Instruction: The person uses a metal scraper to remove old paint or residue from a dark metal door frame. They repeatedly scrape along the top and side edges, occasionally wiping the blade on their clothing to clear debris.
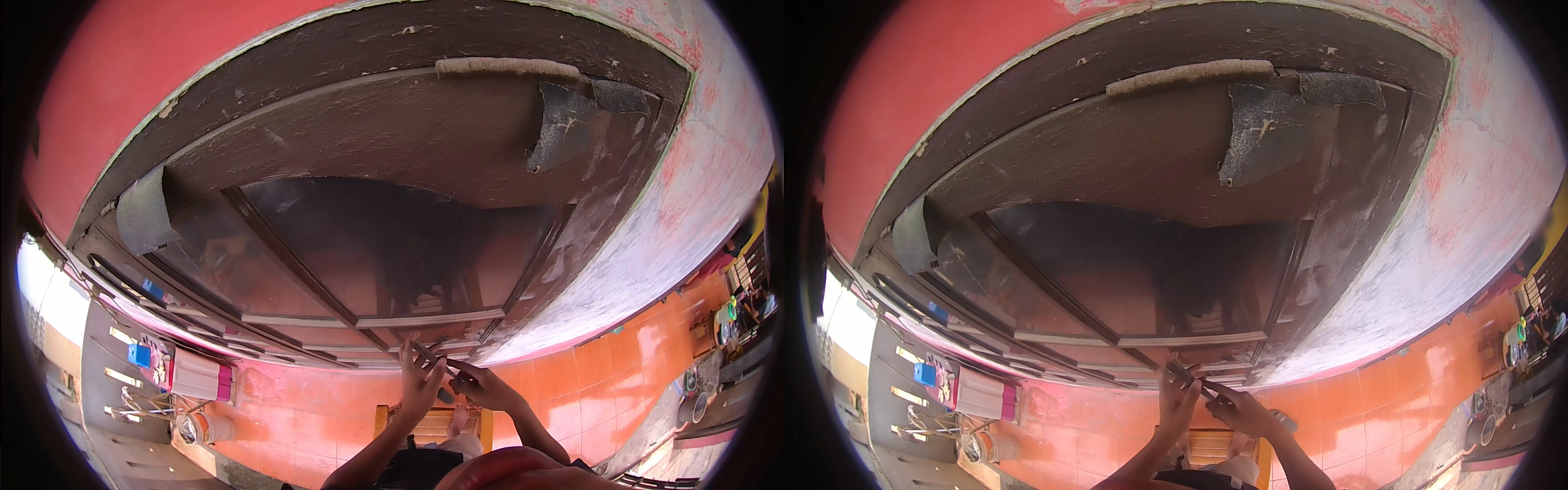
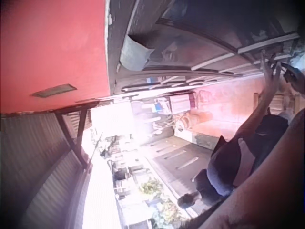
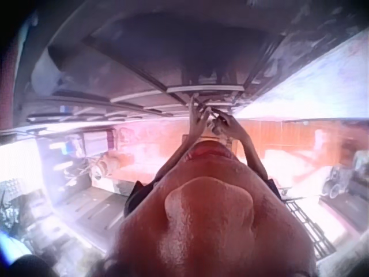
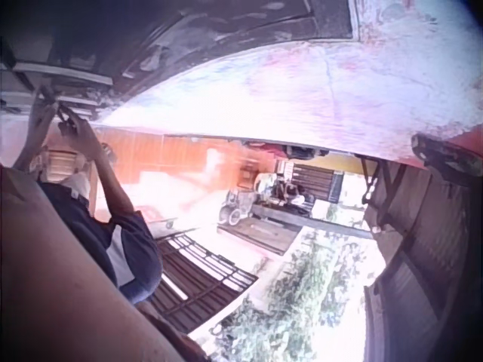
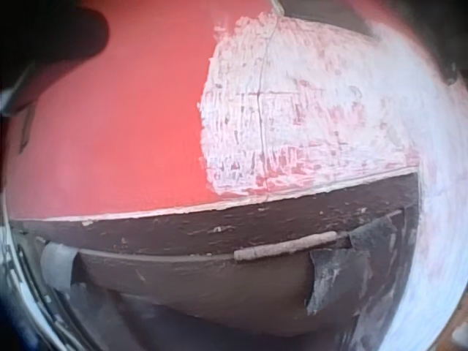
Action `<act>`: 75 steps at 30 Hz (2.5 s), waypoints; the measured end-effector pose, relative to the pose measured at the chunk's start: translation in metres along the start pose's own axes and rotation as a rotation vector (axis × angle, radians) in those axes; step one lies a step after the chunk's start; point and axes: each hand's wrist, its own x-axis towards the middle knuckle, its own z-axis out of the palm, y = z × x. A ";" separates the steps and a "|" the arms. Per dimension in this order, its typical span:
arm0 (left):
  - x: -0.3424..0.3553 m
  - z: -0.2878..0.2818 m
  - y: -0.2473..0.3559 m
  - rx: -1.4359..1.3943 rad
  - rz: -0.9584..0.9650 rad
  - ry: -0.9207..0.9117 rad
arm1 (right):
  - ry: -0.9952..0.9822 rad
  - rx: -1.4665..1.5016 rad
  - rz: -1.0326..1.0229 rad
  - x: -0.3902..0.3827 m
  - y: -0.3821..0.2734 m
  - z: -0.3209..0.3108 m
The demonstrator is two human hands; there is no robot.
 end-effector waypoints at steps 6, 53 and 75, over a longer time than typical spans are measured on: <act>-0.005 0.015 0.005 0.041 0.058 0.047 | -0.047 0.171 0.183 -0.010 0.024 -0.008; 0.115 0.301 0.272 0.124 1.141 -0.428 | 0.707 -0.736 -0.878 -0.072 -0.324 -0.236; 0.118 0.270 0.282 0.222 1.257 -0.277 | 0.728 -0.783 -0.957 -0.044 -0.339 -0.200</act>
